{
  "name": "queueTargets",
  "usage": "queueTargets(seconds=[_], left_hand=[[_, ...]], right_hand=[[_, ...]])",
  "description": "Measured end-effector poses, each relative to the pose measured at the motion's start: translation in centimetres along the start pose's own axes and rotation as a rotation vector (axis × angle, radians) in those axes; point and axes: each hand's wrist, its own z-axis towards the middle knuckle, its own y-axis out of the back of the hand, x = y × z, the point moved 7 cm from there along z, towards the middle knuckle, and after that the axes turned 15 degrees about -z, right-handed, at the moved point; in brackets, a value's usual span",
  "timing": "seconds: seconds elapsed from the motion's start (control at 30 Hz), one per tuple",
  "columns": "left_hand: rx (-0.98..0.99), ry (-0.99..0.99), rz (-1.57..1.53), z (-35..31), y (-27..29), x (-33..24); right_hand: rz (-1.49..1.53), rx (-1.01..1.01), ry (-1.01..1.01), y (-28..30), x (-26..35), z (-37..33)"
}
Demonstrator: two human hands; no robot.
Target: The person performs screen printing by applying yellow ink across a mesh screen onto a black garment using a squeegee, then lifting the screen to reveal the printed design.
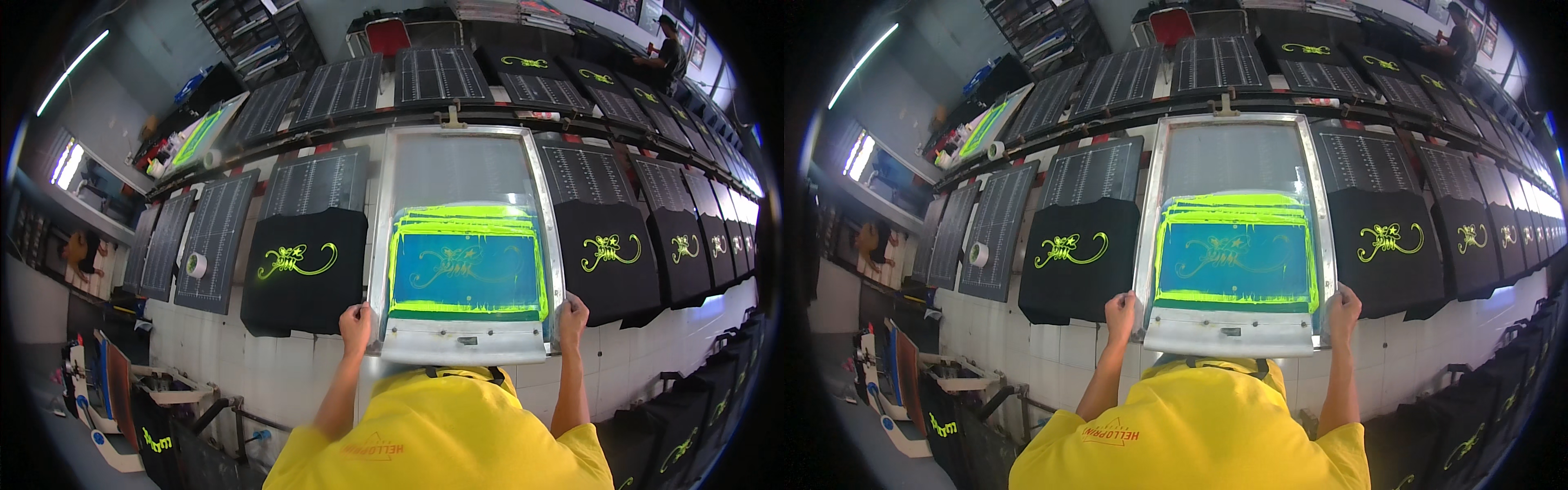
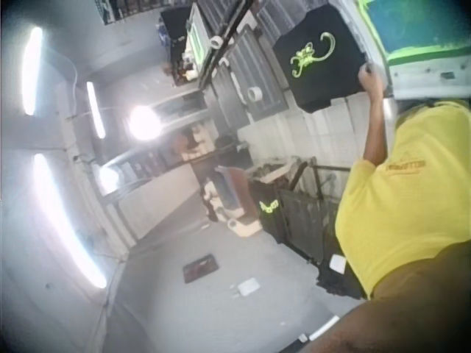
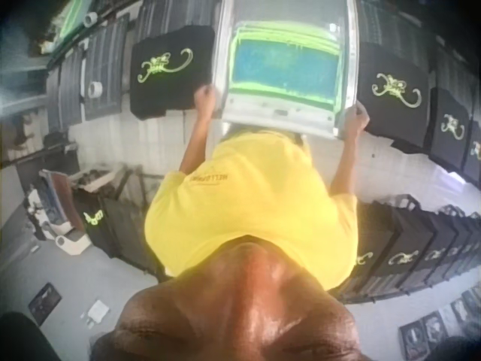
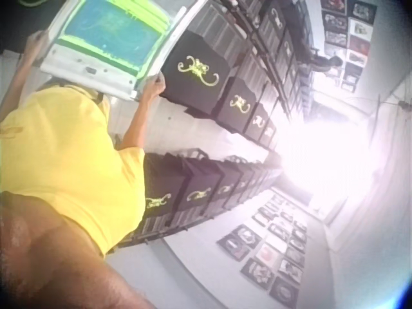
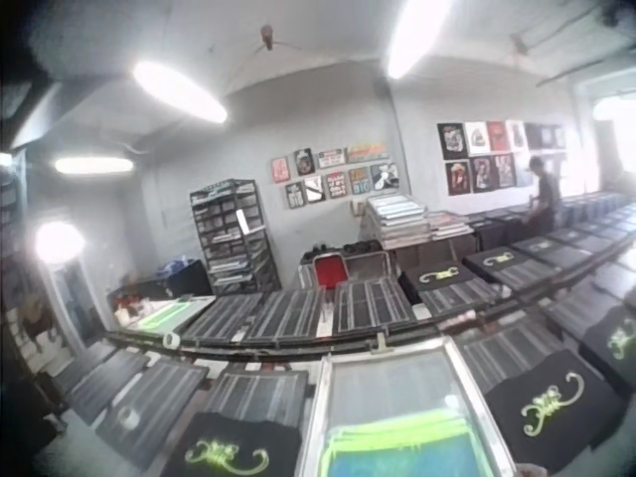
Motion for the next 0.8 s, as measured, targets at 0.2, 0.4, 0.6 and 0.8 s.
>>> queueTargets(seconds=[0.2, 0.4, 0.6, 0.8], left_hand=[[-0.034, -0.005, -0.028, 0.3, -1.2, -0.6], [-0.061, -0.004, -0.004, 1.3, -1.0, 0.5], [-0.081, -0.059, 0.018, 1.7, -1.4, -0.6], [-0.058, -0.045, 0.078, 2.0, -1.2, -0.4]], right_hand=[[0.025, 0.036, -0.045, -1.0, -0.9, 1.5], [0.007, 0.042, -0.024, -1.9, -0.1, 2.6], [-0.001, 0.022, 0.032, -2.2, 0.2, 3.4], [-0.023, 0.004, 0.022, -2.5, 0.2, 3.4]])
